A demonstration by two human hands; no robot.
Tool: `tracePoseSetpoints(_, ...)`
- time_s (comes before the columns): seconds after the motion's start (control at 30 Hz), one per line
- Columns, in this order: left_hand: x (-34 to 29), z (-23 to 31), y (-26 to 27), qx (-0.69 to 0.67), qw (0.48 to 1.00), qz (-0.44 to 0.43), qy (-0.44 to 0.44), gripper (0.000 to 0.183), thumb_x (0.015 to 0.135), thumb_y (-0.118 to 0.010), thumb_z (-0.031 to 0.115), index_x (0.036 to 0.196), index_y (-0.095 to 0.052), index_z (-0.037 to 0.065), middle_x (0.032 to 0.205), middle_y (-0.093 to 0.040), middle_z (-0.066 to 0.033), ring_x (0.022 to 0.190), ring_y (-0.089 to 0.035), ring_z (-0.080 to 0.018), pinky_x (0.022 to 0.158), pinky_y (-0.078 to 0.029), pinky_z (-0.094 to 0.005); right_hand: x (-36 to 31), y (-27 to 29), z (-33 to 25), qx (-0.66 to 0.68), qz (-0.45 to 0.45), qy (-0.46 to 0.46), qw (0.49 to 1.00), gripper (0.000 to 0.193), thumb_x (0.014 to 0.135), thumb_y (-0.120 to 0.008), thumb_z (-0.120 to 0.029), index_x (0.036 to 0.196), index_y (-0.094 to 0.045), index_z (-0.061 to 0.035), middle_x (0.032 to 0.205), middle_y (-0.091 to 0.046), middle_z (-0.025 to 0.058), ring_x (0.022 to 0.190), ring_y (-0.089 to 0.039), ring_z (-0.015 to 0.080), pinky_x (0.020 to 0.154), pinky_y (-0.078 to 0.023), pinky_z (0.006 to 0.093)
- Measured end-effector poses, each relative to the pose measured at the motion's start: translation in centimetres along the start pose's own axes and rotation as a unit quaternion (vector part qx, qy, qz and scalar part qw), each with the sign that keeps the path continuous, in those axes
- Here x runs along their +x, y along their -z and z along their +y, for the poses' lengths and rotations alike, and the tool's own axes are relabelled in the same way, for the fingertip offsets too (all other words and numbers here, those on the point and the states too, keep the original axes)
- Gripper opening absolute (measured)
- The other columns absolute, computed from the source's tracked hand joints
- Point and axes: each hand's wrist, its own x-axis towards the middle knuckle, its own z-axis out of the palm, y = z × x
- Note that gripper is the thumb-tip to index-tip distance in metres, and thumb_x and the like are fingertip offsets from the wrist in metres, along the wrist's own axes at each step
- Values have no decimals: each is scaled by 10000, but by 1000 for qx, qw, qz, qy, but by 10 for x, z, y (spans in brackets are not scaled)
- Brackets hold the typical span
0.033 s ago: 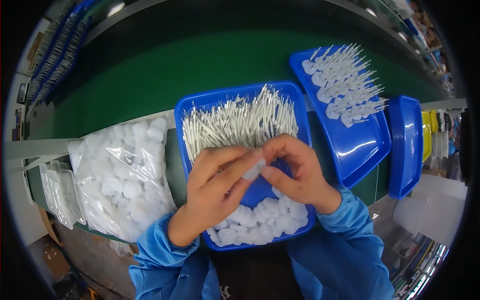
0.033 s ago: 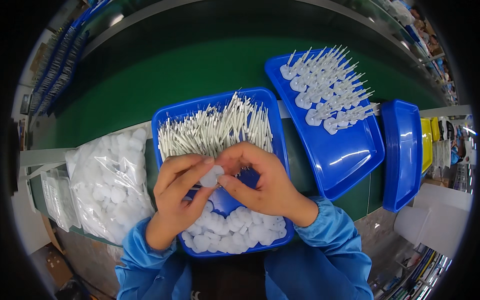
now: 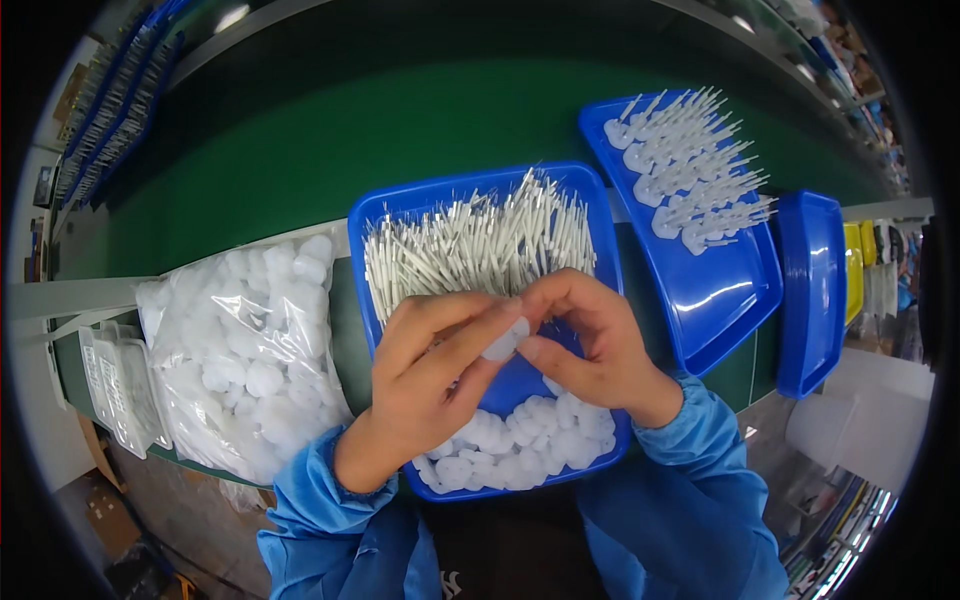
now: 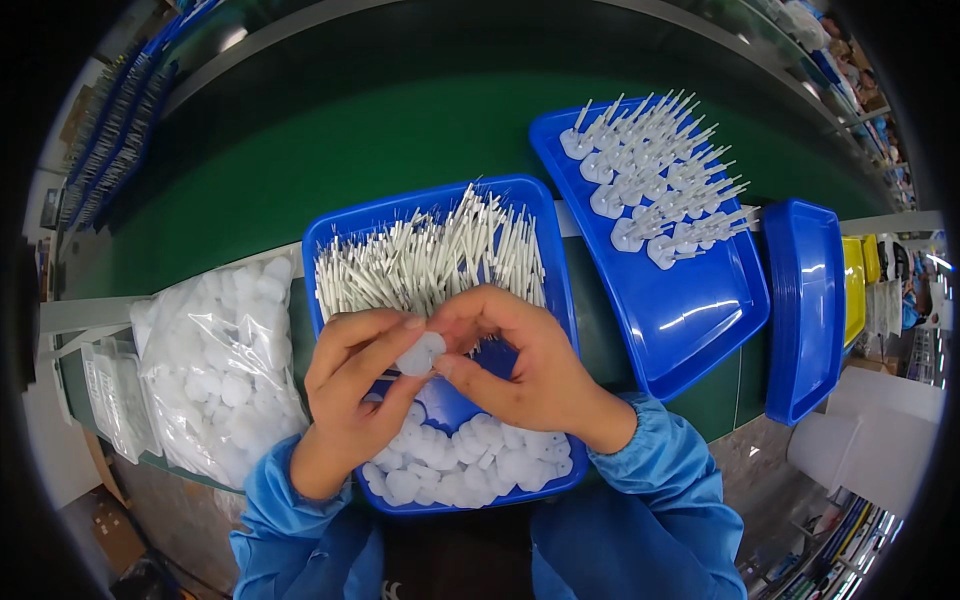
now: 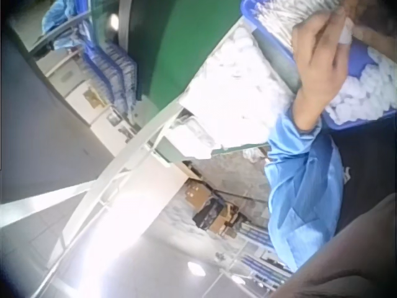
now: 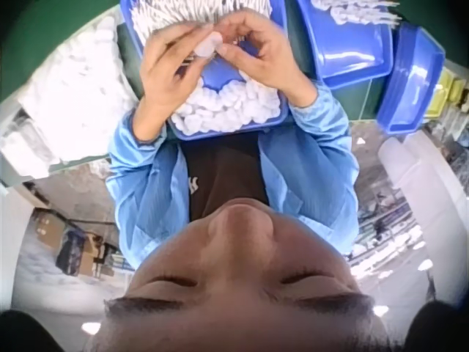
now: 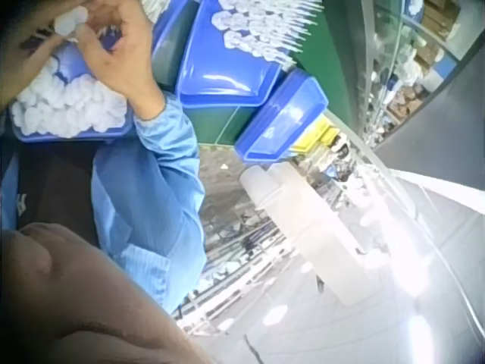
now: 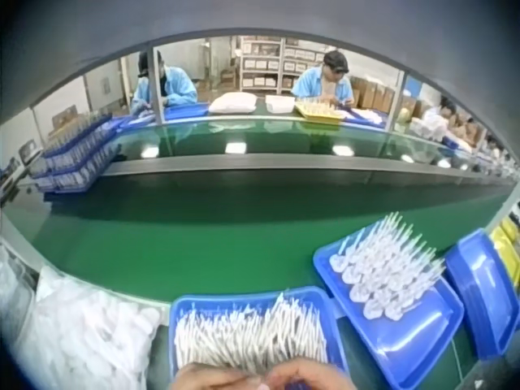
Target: The person inserts white sticks into white cotton balls one by one. They pick up a cotton ball and a stick, push the stick into the cotton, and place the finished swab into a blue tray. The process is repeated continuously throughout the clip.
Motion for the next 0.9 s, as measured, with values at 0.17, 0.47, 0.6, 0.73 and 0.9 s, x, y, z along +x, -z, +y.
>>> tracePoseSetpoints(0.17,-3,1,3,15,1000,-13,0,550,741,-884,-43,1279,-824,53,1208,-763,-86,941,-696,-242,764,-552,-341,2,-4,-14,-98,3,44,994,271,968,-810,-2,1220,-709,-6,1093,-767,92,990,-745,125,866,-597,306)
tracePoseSetpoints(0.47,-1,5,12,-124,992,-32,13,423,818,-877,-9,1237,-843,40,1266,-726,-110,991,-685,-223,790,-605,-325,-19,19,-30,-214,124,15,969,85,1037,-743,-67,1012,-759,12,780,-787,75,738,-769,158,659,-581,293)
tracePoseSetpoints(0.6,-11,7,30,-139,982,4,129,395,891,-822,-46,1281,-819,15,1181,-709,-123,947,-703,-189,790,-597,-294,-25,20,-32,-528,111,141,830,122,907,-850,-104,997,-778,-65,866,-785,64,728,-740,257,651,-549,377)
tracePoseSetpoints(0.73,-28,2,23,-174,963,-25,205,400,955,-771,-60,1350,-778,4,1158,-708,-121,884,-735,-160,787,-592,-256,-11,2,-25,-607,105,173,769,173,874,-871,-192,972,-762,-102,882,-742,49,774,-719,259,656,-519,408)
tracePoseSetpoints(0.9,-22,1,13,-156,971,-7,180,389,996,-712,-78,1370,-765,17,1175,-706,-120,975,-734,-161,834,-617,-270,29,1,-1,-606,151,66,778,175,919,-833,-247,895,-777,-83,758,-728,87,638,-712,303,596,-542,430)
